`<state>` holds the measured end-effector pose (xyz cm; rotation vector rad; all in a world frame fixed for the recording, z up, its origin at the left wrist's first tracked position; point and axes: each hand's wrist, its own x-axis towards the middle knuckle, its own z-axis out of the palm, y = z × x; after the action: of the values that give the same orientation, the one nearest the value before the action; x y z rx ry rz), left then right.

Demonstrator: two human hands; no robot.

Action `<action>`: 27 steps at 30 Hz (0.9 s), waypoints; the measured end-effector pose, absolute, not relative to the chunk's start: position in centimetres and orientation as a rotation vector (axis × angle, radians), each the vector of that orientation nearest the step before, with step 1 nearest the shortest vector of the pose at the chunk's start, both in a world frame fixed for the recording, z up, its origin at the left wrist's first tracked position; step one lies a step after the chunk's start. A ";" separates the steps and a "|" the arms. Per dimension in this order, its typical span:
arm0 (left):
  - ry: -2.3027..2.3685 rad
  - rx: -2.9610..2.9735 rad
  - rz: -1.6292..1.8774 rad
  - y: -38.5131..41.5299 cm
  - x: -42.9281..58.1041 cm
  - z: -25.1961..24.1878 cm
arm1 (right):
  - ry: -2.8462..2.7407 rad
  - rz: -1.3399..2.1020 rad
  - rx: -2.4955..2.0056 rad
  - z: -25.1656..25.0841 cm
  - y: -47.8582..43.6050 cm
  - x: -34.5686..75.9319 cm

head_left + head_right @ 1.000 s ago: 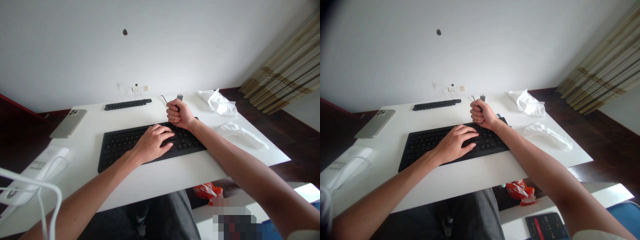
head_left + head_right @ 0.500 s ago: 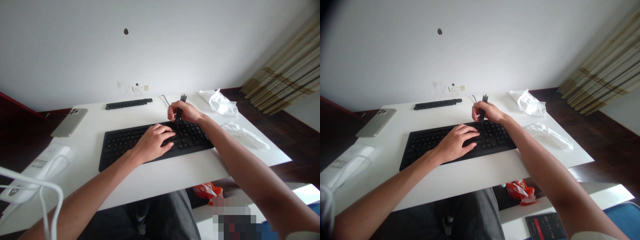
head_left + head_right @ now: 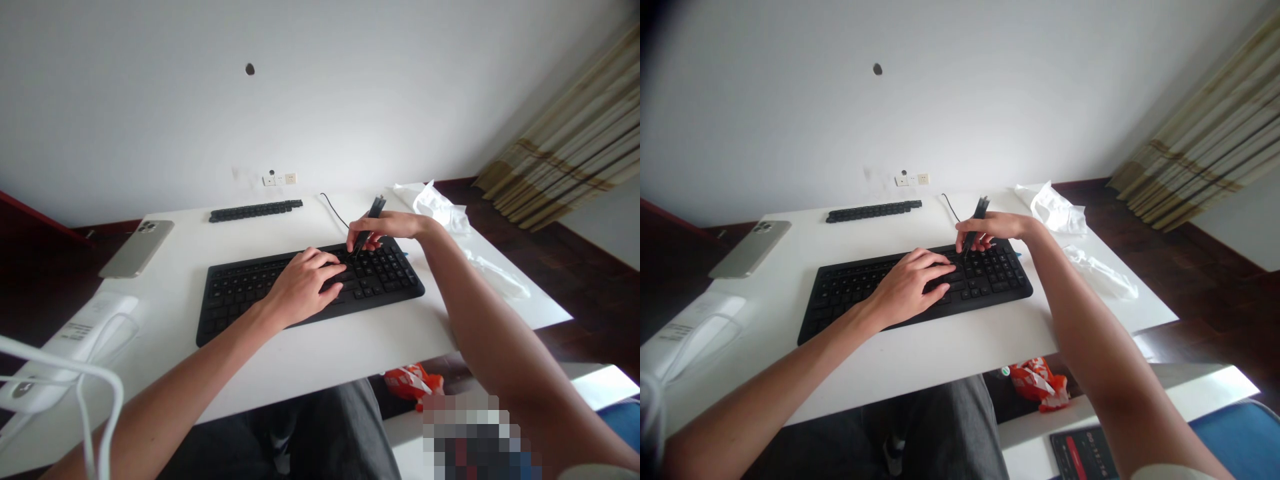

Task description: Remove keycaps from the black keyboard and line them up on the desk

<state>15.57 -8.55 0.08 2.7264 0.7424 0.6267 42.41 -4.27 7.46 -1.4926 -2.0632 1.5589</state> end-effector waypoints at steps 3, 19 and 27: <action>0.744 2.726 0.622 -8.6 15.6 0.1 | -2.131 1.584 -1.470 7.6 -4.2 42.7; 0.895 2.656 0.491 -9.2 16.4 0.8 | -2.108 1.810 -1.284 6.8 -4.0 43.0; 0.894 2.592 0.462 -9.2 16.5 0.4 | -2.047 1.872 -1.278 6.7 -3.9 43.6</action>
<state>16.52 -9.24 0.39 2.5922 0.8944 0.4623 43.63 -3.86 6.75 -1.2777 -2.0469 1.8718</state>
